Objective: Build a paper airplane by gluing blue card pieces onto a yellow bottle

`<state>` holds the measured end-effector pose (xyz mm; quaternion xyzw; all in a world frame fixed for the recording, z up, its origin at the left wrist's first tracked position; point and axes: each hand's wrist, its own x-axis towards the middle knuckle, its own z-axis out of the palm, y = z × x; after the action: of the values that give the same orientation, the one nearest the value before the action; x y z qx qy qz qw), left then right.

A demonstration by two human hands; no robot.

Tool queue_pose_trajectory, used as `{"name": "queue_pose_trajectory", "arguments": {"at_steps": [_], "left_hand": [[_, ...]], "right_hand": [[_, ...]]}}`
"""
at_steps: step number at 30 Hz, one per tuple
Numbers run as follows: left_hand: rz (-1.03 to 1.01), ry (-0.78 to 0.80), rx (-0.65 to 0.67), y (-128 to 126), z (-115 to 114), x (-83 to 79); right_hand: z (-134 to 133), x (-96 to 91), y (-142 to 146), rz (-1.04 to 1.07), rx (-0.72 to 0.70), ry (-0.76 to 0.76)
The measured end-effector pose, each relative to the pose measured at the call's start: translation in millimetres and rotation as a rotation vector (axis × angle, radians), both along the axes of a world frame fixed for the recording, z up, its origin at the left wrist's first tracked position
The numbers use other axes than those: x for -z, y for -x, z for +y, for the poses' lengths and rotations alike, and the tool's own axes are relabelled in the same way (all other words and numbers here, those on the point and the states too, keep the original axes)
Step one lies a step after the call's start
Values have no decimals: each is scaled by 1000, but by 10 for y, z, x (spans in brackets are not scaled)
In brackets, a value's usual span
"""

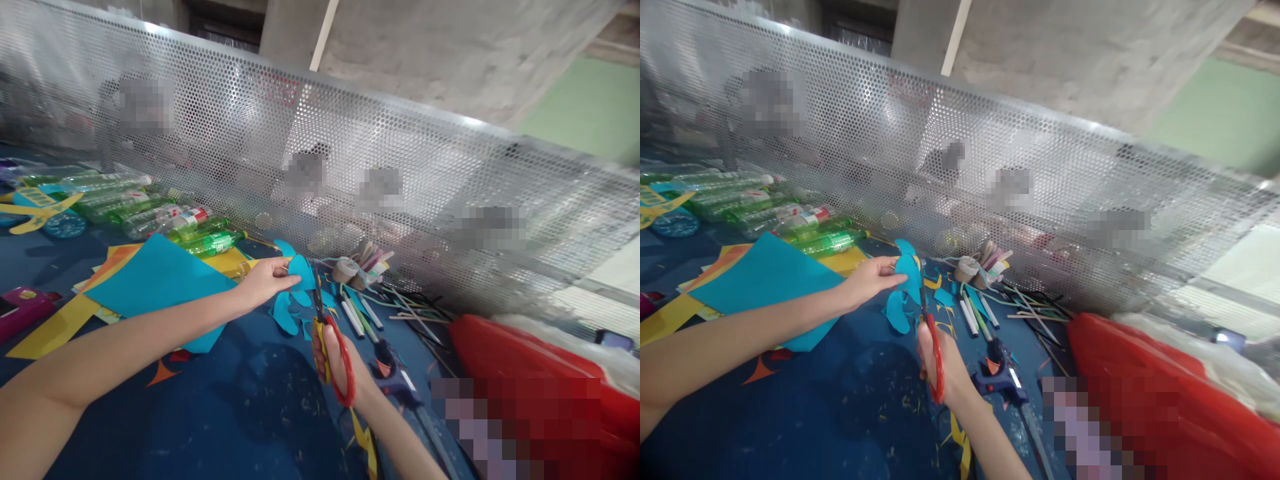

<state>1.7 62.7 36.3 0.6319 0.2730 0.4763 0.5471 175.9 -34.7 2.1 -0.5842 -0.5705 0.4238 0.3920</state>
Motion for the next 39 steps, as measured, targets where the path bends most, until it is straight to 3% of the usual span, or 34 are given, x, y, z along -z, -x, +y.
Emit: {"name": "queue_pose_trajectory", "arguments": {"at_steps": [14, 33, 39], "left_hand": [[-15, 63, 10, -15, -19, -17], [9, 54, 31, 6, -9, -7], [44, 80, 28, 5, 10, -9]], "right_hand": [[9, 56, -17, -39, 39, 2], [12, -2, -44, -211, 35, -74], [34, -16, -65, -197, -92, -36]]}}
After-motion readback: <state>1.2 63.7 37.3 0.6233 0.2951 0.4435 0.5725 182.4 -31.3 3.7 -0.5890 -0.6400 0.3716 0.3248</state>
